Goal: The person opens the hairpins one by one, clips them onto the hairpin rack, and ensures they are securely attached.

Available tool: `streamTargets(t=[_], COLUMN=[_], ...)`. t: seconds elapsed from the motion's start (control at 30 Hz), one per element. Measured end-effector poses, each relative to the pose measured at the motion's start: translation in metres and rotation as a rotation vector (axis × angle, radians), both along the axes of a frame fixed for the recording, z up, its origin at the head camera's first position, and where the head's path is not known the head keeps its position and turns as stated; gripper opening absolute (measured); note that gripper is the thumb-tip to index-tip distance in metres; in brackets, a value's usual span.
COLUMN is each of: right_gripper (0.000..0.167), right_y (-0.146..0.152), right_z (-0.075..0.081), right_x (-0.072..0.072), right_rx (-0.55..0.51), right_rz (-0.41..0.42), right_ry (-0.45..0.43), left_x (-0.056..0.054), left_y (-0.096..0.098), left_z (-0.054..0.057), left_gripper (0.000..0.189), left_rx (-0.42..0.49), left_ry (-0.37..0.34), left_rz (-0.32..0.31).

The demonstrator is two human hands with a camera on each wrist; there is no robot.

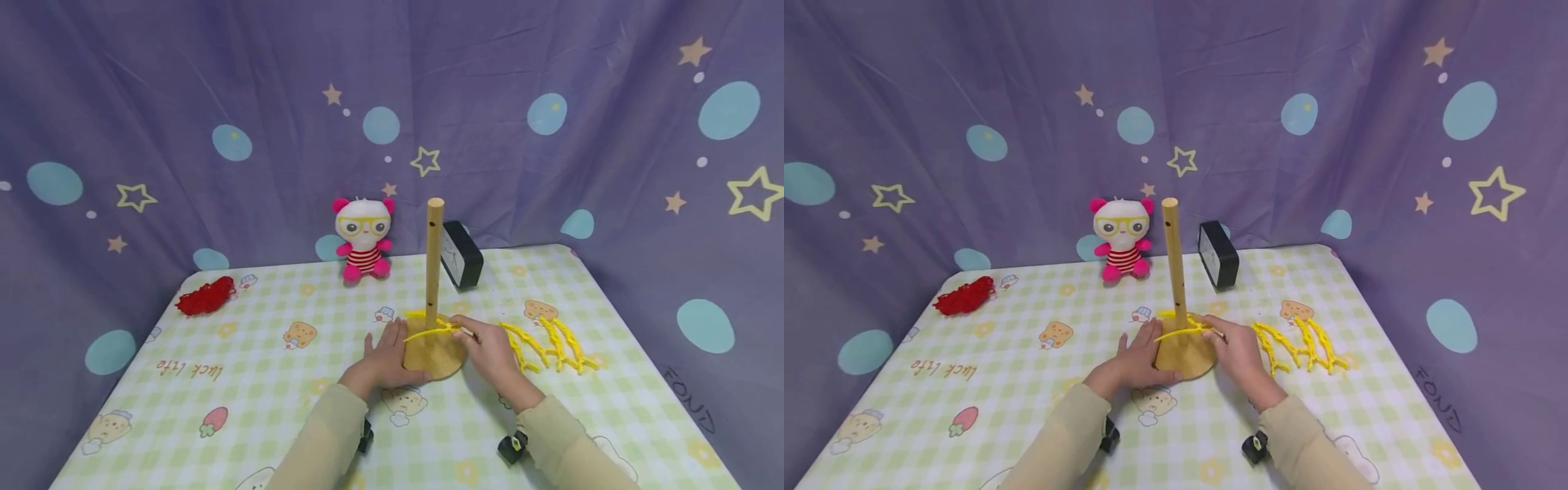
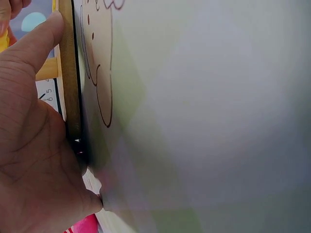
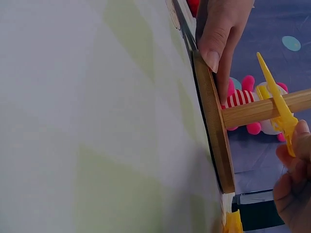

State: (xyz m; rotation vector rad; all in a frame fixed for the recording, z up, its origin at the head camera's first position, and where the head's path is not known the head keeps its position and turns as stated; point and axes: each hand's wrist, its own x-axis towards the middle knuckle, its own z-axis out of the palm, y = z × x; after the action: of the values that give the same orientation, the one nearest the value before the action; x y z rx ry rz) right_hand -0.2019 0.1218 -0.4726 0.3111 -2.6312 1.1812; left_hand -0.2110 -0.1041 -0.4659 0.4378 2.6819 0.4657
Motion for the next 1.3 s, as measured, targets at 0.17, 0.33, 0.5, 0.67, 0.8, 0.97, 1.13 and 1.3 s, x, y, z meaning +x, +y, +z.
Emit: streamTargets(t=[0.17,0.33,0.5,0.67,0.8,0.97,1.13,1.3], right_gripper=[0.033,0.041,0.054,0.051,0.047,0.043,0.042,0.043], right_y=[0.005,0.009,0.015,0.032,0.052,0.079,0.103,0.122], right_z=[-0.001,0.000,0.004,0.008,0.009,0.008,0.007,0.005], right_x=[0.001,0.000,0.002,0.009,0.016,0.023,0.027,0.032], right_rx=[0.010,0.024,0.046,0.071,0.088,0.132,0.144,0.183], right_rz=[0.001,0.068,0.094,0.082,0.072,0.029,-0.018,-0.081], right_ry=[-0.068,-0.080,-0.086,-0.057,-0.053,-0.058,-0.076,-0.073], left_x=[-0.001,-0.006,-0.010,-0.010,-0.008,-0.005,-0.005,-0.007], left_y=[0.000,-0.002,-0.004,-0.003,-0.002,-0.001,-0.002,-0.003], left_z=[-0.005,-0.014,-0.023,-0.024,-0.017,-0.010,-0.012,-0.015], left_gripper=[0.117,0.120,0.122,0.122,0.121,0.119,0.120,0.121], left_rx=[0.010,0.000,-0.008,-0.002,-0.003,-0.007,0.000,0.021], left_ry=[-0.002,0.003,0.004,-0.010,-0.023,-0.036,-0.034,-0.022], left_rz=[-0.008,0.001,0.009,0.012,0.015,0.017,0.016,0.011])
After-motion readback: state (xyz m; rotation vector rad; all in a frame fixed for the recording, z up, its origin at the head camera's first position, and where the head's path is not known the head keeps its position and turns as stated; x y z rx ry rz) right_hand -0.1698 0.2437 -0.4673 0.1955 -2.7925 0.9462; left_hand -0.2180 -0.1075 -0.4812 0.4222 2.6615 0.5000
